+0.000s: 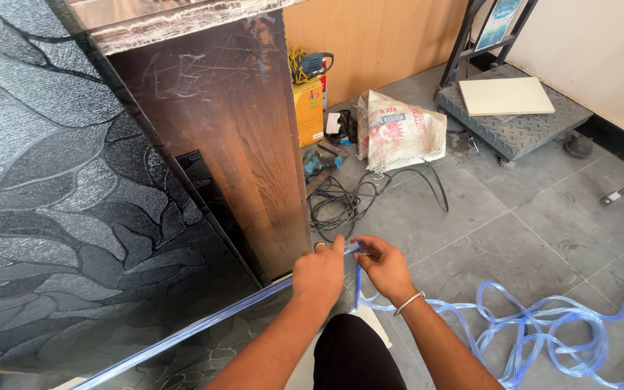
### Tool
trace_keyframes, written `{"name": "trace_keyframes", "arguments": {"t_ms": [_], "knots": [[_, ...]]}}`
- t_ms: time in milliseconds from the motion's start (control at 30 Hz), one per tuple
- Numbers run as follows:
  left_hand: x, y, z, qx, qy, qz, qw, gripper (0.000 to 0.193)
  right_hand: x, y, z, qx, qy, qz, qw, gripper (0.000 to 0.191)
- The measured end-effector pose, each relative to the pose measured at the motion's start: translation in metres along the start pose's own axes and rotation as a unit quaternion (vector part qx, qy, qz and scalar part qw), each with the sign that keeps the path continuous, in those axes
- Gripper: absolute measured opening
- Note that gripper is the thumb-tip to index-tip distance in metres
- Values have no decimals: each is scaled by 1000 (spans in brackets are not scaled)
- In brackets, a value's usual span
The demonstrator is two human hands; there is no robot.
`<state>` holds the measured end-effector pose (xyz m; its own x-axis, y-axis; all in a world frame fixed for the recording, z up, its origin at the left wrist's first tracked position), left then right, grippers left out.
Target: The person applies a blue protective edge tape to the perimeter of a large patterned glass panel. They measure and align the tape along each edge, use a utility knife to cut the tape to length, and press it down to secure it. The task is performed on a workbench in a workshop setting.
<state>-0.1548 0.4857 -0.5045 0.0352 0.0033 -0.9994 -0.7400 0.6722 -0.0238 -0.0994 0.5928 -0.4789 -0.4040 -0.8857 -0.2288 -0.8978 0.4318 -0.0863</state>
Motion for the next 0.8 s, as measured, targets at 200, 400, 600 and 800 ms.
{"name": "trace_keyframes", "arguments": {"t_ms": [200,400,600,800], "knots": [[-21,2,19,36,-82,88,992,70,0,-2,-5,-44,43,4,998,38],[-17,6,25,16,-49,36,998,59,-1,-6,6,-18,43,5,999,37],[-16,13,29,-22,-31,27,999,35,-2,-9,12,-3,122,-11,992,35],[-28,-2,35,-7,38,119,992,27,-7,-14,8,5,182,1,983,30]]}}
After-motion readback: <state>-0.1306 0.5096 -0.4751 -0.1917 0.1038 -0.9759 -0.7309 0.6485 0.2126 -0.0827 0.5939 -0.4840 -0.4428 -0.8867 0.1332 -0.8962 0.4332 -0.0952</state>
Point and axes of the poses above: each hand's wrist, its own y-axis towards the middle knuckle, its own x-axis out of the palm, z = x × y, the point moved 8 cm from there along y, towards the middle knuckle, and after that the axes turned 4 degrees about x, right-handed, at the moved point
